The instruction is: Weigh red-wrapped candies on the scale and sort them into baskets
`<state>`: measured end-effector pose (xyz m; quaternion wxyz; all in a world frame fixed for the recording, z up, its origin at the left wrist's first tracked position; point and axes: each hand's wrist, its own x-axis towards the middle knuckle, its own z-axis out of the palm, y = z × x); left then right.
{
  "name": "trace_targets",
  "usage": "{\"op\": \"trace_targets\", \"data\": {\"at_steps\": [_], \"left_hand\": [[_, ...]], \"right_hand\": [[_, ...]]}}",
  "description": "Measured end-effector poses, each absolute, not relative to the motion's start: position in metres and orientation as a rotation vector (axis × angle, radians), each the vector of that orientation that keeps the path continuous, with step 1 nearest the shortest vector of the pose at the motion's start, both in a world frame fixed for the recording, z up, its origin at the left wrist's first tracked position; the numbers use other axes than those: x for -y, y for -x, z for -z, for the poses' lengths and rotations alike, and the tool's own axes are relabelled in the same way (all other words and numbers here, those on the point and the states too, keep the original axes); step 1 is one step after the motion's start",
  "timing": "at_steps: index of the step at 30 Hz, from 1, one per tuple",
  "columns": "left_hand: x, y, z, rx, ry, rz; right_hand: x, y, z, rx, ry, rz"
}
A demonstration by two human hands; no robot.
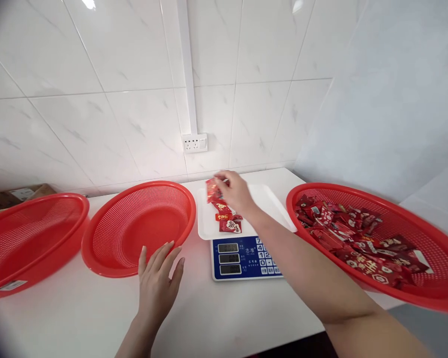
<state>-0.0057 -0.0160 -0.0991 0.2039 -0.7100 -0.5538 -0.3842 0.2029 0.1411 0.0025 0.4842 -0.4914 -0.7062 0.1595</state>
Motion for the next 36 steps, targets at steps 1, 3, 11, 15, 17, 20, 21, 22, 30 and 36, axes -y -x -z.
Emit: {"op": "trace_targets", "data": {"at_steps": [1,3,11,15,17,20,21,22,30,36], "left_hand": [[0.016,0.006,0.099,1.538,1.974,1.069],[0.015,0.006,0.100,1.528,1.963,1.063],[0.015,0.007,0.101,1.528,1.979,1.052],[0.015,0.007,0.102,1.534,1.974,1.044],[0.015,0.006,0.101,1.550,1.967,1.062],[0.015,0.004,0.101,1.547,1.969,1.070],[0.015,0.004,0.101,1.546,1.970,1.071],[0.015,0.004,0.101,1.544,1.969,1.073],[0.015,0.003,0.102,1.576,1.968,1.096],[0.016,0.002,0.103,1.598,1.971,1.079]], "right_hand": [[-0.139,-0.187,-0.006,1.800,1.125,-0.424],[-0.135,-0.164,-0.009,1.998,0.997,-0.452],[-0.126,-0.211,0.037,2.488,1.479,-0.383],[-0.125,-0.227,0.055,2.655,1.417,-0.324],[-0.128,-0.228,0.059,2.678,1.358,-0.247],[-0.134,-0.227,0.061,2.664,1.283,-0.122],[-0.136,-0.228,0.062,2.653,1.263,-0.086],[-0.138,-0.228,0.062,2.639,1.248,-0.055],[-0.148,-0.226,0.061,2.383,1.260,-0.109],[-0.159,-0.189,0.037,1.886,1.301,-0.510]]}}
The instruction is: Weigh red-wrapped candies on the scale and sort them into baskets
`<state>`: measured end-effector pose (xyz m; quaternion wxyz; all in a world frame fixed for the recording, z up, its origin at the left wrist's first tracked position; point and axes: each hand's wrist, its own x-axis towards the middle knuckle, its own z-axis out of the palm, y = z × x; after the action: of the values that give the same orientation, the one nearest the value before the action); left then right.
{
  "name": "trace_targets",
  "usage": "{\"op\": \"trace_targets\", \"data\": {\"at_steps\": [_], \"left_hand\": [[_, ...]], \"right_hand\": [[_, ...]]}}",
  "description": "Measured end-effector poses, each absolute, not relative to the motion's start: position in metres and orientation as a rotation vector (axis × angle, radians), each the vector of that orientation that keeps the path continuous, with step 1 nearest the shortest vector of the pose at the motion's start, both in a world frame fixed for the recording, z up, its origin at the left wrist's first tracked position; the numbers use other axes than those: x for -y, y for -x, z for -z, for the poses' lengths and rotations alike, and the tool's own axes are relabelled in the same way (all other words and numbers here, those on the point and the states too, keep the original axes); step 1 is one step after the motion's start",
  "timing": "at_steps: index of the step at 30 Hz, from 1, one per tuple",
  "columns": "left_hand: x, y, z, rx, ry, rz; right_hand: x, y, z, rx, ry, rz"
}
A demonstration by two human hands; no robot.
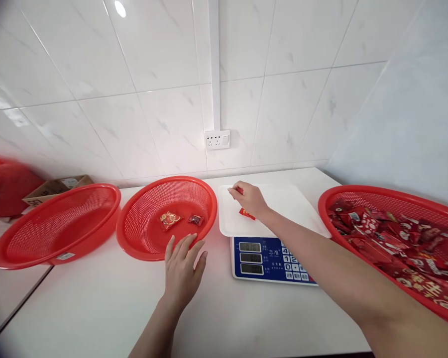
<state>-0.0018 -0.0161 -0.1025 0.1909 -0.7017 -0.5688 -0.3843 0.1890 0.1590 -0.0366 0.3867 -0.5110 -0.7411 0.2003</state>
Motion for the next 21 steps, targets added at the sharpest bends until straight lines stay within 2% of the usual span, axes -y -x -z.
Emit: {"op": "trace_targets", "data": {"at_steps": [4,8,12,17,21], "left_hand": [[0.016,0.002,0.102,1.599,1.972,1.067],[0.016,0.003,0.101,1.582,1.966,1.071],[0.016,0.003,0.101,1.563,1.972,1.076],[0.019,0.003,0.100,1.605,2.007,1.073],[0.022,0.003,0.100,1.630,2.051,1.030]], "right_hand": [[-0.152,-0.135,0.019,1.786,1.212,-0.865],[-0.137,-0.091,0.007,2.130,0.958,-1.037],[-0.132,-0.104,0.003,2.370,0.989,-0.823],[-0.142,-0.187,0.024,2.518,1.378,-0.410],[-0.143,-0.232,0.045,2.564,1.609,-0.280]]}}
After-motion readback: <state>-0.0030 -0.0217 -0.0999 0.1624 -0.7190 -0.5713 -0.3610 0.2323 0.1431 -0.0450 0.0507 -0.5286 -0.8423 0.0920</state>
